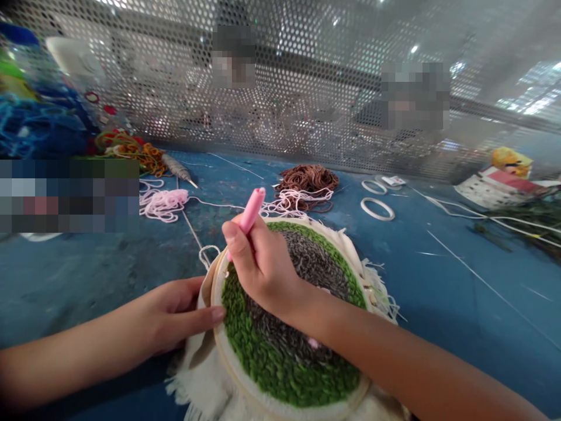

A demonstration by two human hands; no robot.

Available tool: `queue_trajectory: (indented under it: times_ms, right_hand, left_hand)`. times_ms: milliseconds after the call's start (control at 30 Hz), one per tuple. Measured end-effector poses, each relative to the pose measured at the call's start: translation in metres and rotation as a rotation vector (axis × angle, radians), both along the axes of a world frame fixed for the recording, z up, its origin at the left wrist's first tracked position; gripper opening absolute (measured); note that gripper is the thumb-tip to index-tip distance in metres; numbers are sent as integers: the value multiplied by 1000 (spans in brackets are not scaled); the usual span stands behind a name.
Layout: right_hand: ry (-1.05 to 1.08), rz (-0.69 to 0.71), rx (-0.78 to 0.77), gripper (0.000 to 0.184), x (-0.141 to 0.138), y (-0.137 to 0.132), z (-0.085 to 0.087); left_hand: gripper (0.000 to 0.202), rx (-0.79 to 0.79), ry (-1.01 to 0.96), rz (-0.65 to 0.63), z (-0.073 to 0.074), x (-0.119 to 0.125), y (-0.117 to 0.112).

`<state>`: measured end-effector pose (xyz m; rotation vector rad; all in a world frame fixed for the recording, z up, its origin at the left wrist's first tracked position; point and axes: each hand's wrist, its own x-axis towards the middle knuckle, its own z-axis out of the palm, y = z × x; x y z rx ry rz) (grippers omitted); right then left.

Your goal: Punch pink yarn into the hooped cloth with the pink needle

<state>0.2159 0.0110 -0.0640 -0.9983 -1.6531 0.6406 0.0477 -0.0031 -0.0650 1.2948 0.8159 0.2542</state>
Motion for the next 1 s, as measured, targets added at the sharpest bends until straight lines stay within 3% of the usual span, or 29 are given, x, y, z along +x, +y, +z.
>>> queue_trajectory:
  times_ms: [300, 567, 767, 867, 1000]
  right_hand:
    - [169, -77, -121, 32, -2, 8, 0]
    - [-279, -68, -43, 23, -6, 9, 20]
    - [-424, -70, 0, 29, -13, 19, 33]
    - [-383, -31, -79, 29, -11, 23, 32]
    - [-117, 72, -262, 30, -3, 27, 24]
  left_hand:
    - [26, 8, 9, 3, -2, 1, 3]
    - [30, -115, -63, 29, -2, 2, -2]
    - [31, -156, -163, 60, -2, 4, -5]
    - [31, -162, -168, 64, 0, 3, -6]
    - [30, -156, -170, 52, 2, 3, -5]
